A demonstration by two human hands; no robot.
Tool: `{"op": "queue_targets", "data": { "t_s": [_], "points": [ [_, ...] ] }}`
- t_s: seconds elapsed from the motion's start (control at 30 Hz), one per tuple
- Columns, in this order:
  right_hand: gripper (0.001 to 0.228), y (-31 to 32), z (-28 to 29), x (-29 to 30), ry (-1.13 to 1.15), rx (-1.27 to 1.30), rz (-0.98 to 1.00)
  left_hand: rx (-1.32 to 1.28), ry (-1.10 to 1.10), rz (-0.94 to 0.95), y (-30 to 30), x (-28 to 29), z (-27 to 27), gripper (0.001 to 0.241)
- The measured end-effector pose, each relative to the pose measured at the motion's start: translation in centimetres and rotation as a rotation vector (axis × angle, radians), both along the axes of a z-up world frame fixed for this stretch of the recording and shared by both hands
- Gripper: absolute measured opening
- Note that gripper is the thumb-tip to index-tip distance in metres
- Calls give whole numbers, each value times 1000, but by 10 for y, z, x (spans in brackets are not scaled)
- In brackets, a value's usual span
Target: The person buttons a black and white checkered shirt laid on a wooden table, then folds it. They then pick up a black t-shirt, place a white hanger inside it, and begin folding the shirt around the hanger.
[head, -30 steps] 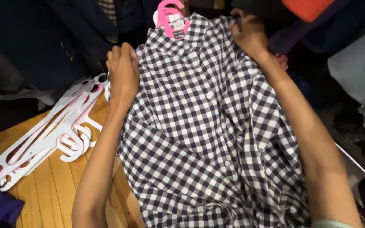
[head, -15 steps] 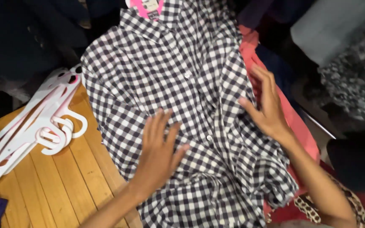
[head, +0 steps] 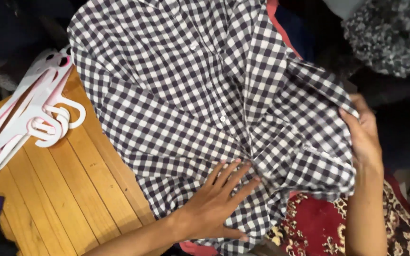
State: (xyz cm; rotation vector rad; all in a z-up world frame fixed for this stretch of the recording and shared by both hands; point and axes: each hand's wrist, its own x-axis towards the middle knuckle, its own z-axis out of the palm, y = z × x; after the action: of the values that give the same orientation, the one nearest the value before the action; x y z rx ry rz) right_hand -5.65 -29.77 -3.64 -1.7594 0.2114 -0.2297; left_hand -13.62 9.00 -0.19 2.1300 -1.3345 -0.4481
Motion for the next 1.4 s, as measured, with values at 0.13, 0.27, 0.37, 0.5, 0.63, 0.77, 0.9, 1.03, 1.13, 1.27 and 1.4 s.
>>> {"op": "queue_targets", "data": {
  "t_s": [0.13, 0.27, 0.37, 0.5, 0.63, 0.77, 0.9, 1.03, 1.13, 1.27, 1.4],
  "points": [
    [34, 1, 6, -13, 227, -216, -52, 101, -112, -57, 5, -19, -11, 140],
    [48, 10, 15, -44, 540, -300, 318, 4, -344, -3, 12, -28, -11, 87],
    [66, 0, 0, -55, 399, -218, 400, -95, -190, 47, 13, -22, 2, 45],
    [77, -20, -7, -62, 82, -99, 229, -379, -67, 88, 7, -23, -4, 25],
    [48, 0, 42, -55, 174, -512, 450, -556, 189, 71, 3, -26, 21, 26],
    [81, 38, 58, -52, 494, -1073, 247, -214, 200, -101, 9, -23, 16, 54],
    [63, 73, 56, -40, -179, -1095, 186, -181, 273, -41, 11, -14, 39, 61],
    [51, 125, 48, -20, -350, -991, 238, -286, -160, 277, 3, 1, 13, 43],
    [67, 164, 41, -14, -353, -844, 430, 126, -486, 601, 1, 14, -20, 100],
    [73, 174, -19, 3, -402, -1062, 536, 143, -436, 592, 4, 20, -46, 89],
    [66, 169, -32, 2, -478, -1174, 516, 72, -291, 512, 9, 14, -43, 80]
  ]
}}
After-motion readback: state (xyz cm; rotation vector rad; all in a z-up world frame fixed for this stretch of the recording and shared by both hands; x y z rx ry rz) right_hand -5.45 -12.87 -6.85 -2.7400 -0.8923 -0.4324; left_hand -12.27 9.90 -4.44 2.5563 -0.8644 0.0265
